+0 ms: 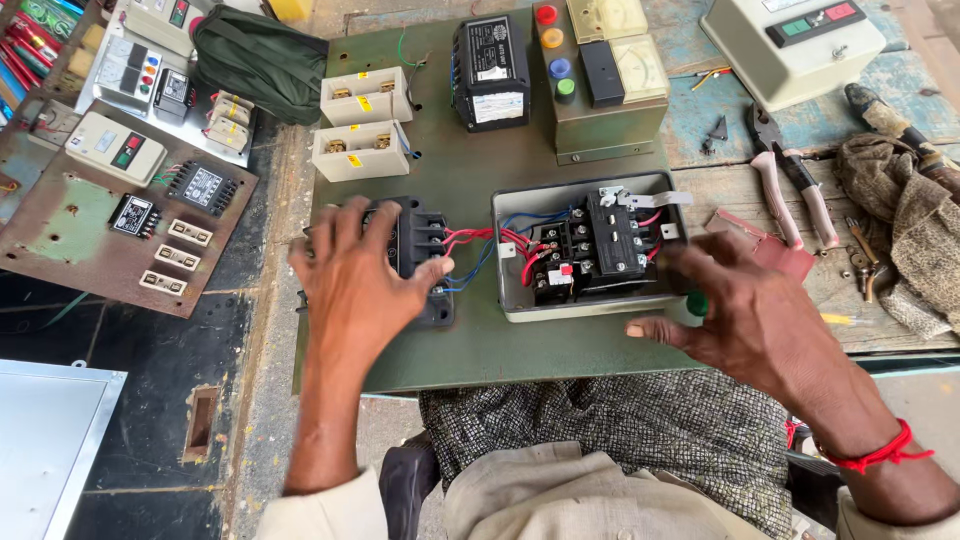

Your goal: The person repairs an electrical panel by stripping wires using pliers and then connecting them to a contactor using a screwdriver.

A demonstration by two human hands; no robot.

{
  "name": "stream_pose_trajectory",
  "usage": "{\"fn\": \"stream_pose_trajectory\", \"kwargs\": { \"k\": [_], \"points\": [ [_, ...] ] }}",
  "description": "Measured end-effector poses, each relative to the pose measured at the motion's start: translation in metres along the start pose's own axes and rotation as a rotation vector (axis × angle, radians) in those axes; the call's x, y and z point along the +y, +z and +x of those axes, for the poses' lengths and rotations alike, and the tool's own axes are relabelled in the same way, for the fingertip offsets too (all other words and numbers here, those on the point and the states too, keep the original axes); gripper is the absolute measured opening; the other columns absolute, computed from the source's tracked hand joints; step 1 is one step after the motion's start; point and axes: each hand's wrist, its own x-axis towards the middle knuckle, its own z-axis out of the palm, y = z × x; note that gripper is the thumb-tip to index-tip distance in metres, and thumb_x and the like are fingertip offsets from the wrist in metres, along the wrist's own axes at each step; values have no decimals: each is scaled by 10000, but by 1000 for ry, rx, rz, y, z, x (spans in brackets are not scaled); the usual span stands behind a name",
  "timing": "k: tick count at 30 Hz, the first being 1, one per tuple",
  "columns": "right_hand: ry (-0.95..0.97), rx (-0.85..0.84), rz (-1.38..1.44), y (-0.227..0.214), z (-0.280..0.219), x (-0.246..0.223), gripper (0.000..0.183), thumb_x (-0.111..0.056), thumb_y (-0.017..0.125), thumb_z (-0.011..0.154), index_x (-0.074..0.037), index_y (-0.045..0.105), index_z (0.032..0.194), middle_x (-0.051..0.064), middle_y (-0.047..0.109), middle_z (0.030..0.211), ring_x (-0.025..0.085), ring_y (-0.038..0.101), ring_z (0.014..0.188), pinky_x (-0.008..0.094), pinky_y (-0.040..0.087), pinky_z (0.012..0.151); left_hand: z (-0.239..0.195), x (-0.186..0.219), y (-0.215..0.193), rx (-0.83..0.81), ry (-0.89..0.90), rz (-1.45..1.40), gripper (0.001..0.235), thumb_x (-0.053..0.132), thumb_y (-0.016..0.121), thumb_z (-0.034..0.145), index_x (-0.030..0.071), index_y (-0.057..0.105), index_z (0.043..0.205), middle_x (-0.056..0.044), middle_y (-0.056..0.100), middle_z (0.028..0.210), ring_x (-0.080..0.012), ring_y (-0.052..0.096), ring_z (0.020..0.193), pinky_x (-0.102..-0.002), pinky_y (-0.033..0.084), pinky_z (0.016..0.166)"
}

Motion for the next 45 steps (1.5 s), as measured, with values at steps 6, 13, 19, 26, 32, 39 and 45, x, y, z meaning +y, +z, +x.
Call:
{"fn": "stream_pose_trajectory", "kwargs": {
  "k": [6,13,19,26,32,39,45],
  "points": [
    [24,7,-105,9,-1,-5,453,-446,803,791,-72,741,1039,162,663,1093,345,727,731,467,613,608,25,-5,-2,-300,-270,-36,1235,819,825,524,165,443,1500,-246,238,1587,-573,155,1406,-856,217,938],
    [-9,117,-50,23,-4,2,366,-385,793,791,-48,715,908,147,667,997,315,711,688,459,583,568,37,-6,-4,-395,-298,15,1208,742,877,458,193,502,1466,-157,406,1486,-480,266,1411,-834,278,966],
    [-35,180,-8,22,-3,-1,350,-379,810,770,-55,695,837,136,653,927,319,696,657,451,557,547,42,5,-14,-349,-321,21,1160,688,908,419,197,569,1413,-90,497,1405,-435,345,1374,-804,317,969],
    [37,140,5,7,7,1,390,-406,838,769,-53,685,828,107,639,861,290,690,629,445,549,544,58,0,-27,-307,-242,26,1155,703,915,424,165,592,1394,-120,504,1399,-453,416,1312,-770,339,991],
    [26,125,3,17,5,-9,368,-402,814,760,-59,702,836,150,654,924,318,676,582,449,552,500,47,-9,-2,-283,-232,18,1151,686,907,411,179,588,1394,-131,472,1420,-448,395,1343,-780,305,1009],
    [-70,94,142,-21,1,-5,334,-360,770,816,-72,722,979,100,730,891,260,707,630,400,577,541,36,27,-14,-91,-14,160,874,611,902,585,111,674,1266,-165,531,1388,-452,410,1327,-722,329,946],
    [274,265,684,-95,12,-4,186,-235,710,967,-49,729,975,92,715,762,118,582,554,281,461,467,43,109,5,-39,431,-583,457,193,787,866,38,645,1272,-148,620,1324,-339,541,1290,-460,407,1119]
  ]
}}
